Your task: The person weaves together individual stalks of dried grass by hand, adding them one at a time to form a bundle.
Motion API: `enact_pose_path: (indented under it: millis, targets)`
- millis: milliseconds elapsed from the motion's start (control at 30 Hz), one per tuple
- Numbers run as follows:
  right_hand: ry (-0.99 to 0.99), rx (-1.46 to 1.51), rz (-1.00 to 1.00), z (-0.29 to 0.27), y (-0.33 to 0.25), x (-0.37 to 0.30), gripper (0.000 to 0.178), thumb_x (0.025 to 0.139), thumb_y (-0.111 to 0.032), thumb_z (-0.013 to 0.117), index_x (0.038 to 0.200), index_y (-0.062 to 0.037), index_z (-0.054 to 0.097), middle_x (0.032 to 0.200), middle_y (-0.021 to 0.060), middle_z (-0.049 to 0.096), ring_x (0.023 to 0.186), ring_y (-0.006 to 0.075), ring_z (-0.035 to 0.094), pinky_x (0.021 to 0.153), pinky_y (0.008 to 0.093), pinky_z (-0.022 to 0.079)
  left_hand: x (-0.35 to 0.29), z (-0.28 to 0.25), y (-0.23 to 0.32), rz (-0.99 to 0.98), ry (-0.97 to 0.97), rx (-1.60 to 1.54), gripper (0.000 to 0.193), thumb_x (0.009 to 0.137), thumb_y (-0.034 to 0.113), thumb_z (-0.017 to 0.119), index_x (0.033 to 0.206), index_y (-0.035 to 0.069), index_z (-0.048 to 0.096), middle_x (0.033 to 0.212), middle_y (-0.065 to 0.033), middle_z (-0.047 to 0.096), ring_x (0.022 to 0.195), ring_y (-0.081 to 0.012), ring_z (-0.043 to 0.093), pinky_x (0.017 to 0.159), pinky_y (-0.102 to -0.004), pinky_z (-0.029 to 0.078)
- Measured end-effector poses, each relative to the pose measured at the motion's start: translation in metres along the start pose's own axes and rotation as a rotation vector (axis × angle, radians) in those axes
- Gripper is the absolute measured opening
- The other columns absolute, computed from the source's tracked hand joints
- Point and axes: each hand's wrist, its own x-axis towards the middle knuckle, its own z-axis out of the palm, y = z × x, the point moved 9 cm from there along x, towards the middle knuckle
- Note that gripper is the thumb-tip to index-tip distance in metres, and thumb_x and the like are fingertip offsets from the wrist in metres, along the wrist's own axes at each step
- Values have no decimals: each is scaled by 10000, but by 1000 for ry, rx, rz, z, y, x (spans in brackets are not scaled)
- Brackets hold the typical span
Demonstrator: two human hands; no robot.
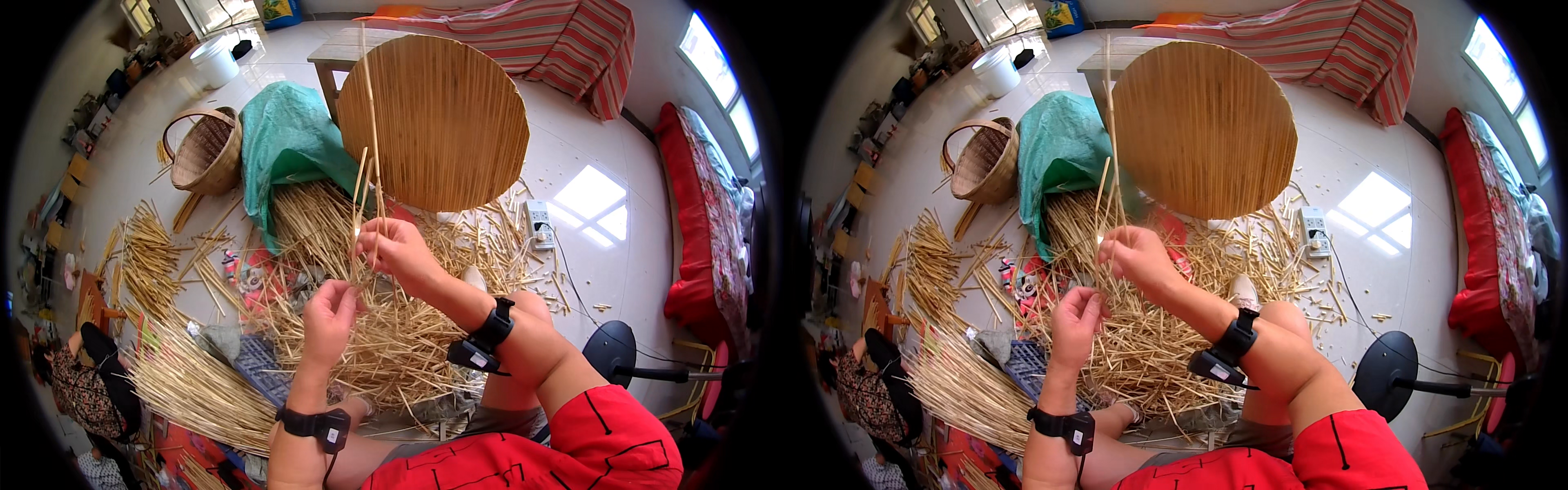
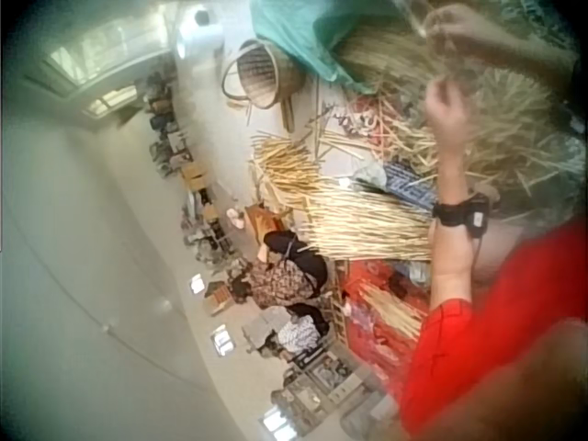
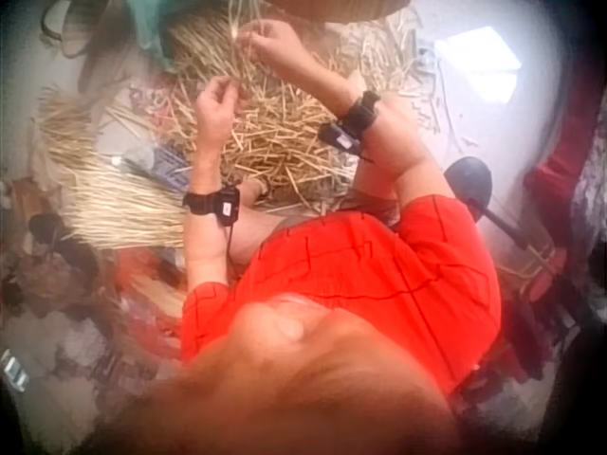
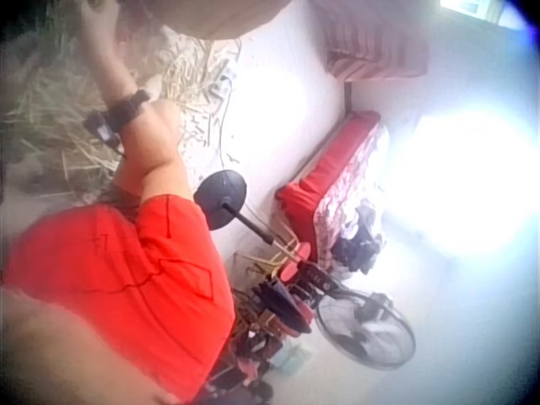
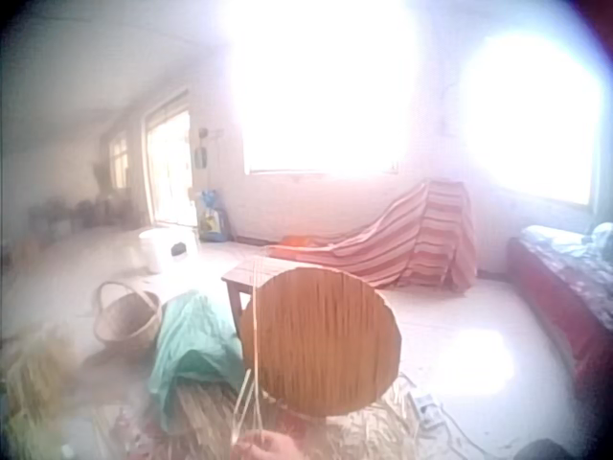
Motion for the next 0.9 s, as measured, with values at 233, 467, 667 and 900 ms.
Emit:
enact_pose_path:
  millis: [233, 467, 667, 900]
  targets:
    - [-12, -335, -61, 14, 0, -13, 132, 820, -132, 635, 830, -1, 629, 692, 10, 625, 552, 37, 515, 491, 197, 417, 2, -9, 0, 109, 91, 140, 85, 917, 99, 544, 892, 18, 546, 689, -5, 594, 532, -17, 440, 484, -164, 345]
    - [-11, -278, -53, 12, 9, -8, 109, 843, -119, 618, 828, -11, 609, 705, 21, 632, 520, 34, 481, 464, 192, 398, 1, -8, 1, 86, 68, 116, 93, 923, 105, 532, 893, 18, 546, 703, -8, 596, 534, -22, 436, 487, -163, 347]
    - [-81, 77, 122, 12, 28, -8, 107, 845, -133, 614, 861, -29, 595, 734, 31, 631, 519, 23, 447, 469, 175, 371, 0, -2, 5, 4, 9, -99, 86, 932, 94, 508, 919, 18, 546, 708, -4, 588, 548, -16, 439, 493, -157, 349]
    - [-167, -47, -5, 28, 14, -12, 90, 786, -53, 611, 848, -9, 562, 729, 51, 614, 579, 86, 533, 496, 205, 420, 1, -9, 3, 31, 62, -43, 102, 939, 100, 493, 924, 19, 553, 712, -9, 595, 539, -18, 435, 486, -157, 343]
